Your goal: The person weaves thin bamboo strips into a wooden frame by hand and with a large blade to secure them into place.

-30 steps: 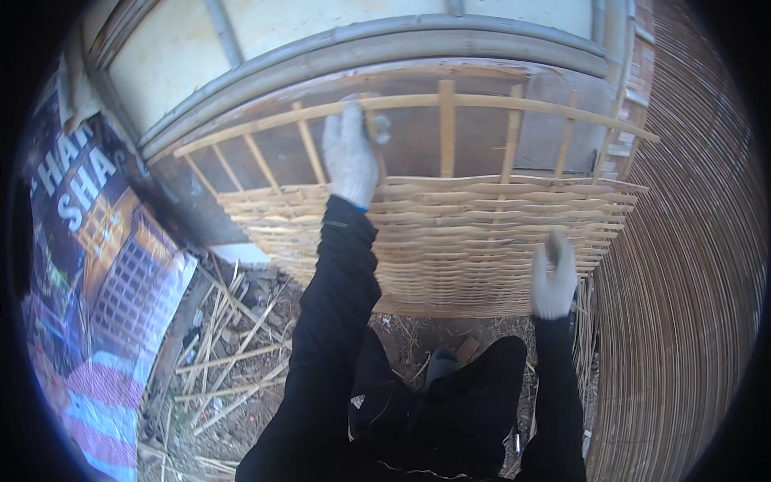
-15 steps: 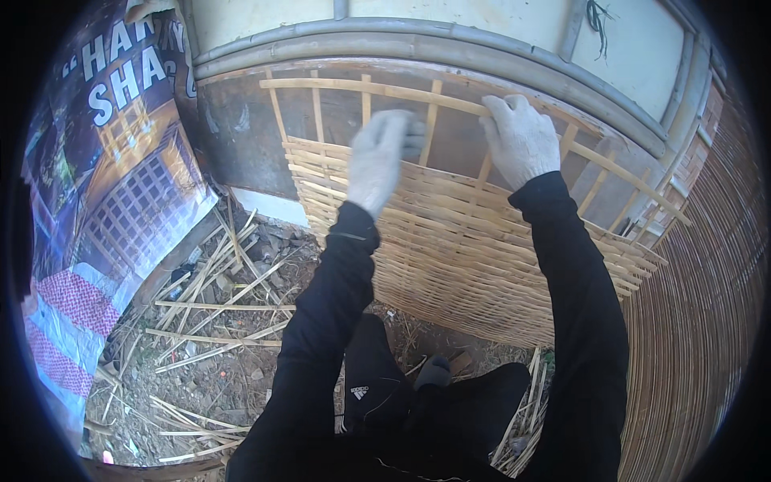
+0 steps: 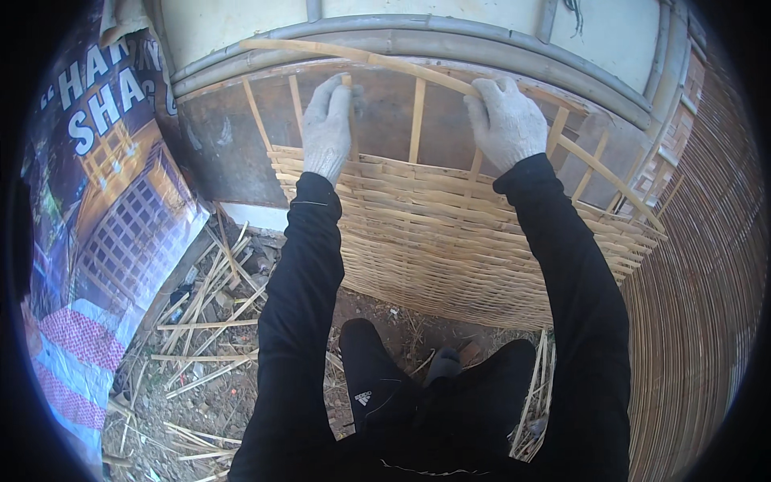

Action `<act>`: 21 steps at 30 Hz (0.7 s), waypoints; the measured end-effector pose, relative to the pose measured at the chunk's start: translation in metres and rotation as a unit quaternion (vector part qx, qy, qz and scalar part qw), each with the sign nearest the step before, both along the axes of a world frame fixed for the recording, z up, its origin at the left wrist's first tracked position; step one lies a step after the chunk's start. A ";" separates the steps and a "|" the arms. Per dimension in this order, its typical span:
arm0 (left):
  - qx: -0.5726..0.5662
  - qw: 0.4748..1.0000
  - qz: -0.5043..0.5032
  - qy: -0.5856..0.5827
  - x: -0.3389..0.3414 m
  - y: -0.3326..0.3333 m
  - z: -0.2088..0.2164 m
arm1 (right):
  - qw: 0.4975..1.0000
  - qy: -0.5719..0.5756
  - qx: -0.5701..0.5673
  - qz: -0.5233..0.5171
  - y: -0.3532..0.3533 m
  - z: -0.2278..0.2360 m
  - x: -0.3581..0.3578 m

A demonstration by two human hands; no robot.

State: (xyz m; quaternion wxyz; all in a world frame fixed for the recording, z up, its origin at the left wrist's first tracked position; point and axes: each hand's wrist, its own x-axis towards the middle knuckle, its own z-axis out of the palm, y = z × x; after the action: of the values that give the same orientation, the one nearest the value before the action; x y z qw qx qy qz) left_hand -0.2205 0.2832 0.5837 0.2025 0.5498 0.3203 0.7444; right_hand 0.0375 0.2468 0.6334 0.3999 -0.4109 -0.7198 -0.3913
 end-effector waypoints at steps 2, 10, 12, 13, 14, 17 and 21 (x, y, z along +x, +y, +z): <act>-0.044 0.987 -0.109 -0.109 0.007 0.002 -0.001 | 1.000 0.003 -0.014 0.005 -0.003 0.001 0.002; -0.053 0.989 -0.112 -0.080 -0.001 0.004 -0.006 | 1.000 0.008 -0.015 0.002 -0.006 0.003 -0.001; -0.059 0.988 -0.116 -0.088 -0.001 0.005 -0.006 | 1.000 0.011 -0.013 -0.001 -0.007 0.003 0.000; -0.059 0.988 -0.117 -0.085 0.000 0.005 -0.006 | 1.000 0.008 -0.019 0.005 -0.008 0.003 0.001; -0.058 0.987 -0.120 -0.092 0.000 0.005 -0.006 | 1.000 0.005 -0.026 0.011 -0.009 0.002 0.002; -0.055 0.986 -0.123 -0.099 0.000 0.007 -0.008 | 0.999 0.010 -0.036 0.021 -0.010 0.002 0.002; -0.055 0.985 -0.125 -0.101 -0.001 0.006 -0.011 | 0.999 0.018 -0.036 0.023 -0.012 0.000 0.000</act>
State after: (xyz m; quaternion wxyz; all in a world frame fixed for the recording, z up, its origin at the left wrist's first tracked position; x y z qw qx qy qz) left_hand -0.2215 0.2894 0.5729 0.3552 0.4951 0.2676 0.7464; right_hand 0.0376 0.2348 0.6331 0.4062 -0.4155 -0.7353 -0.3488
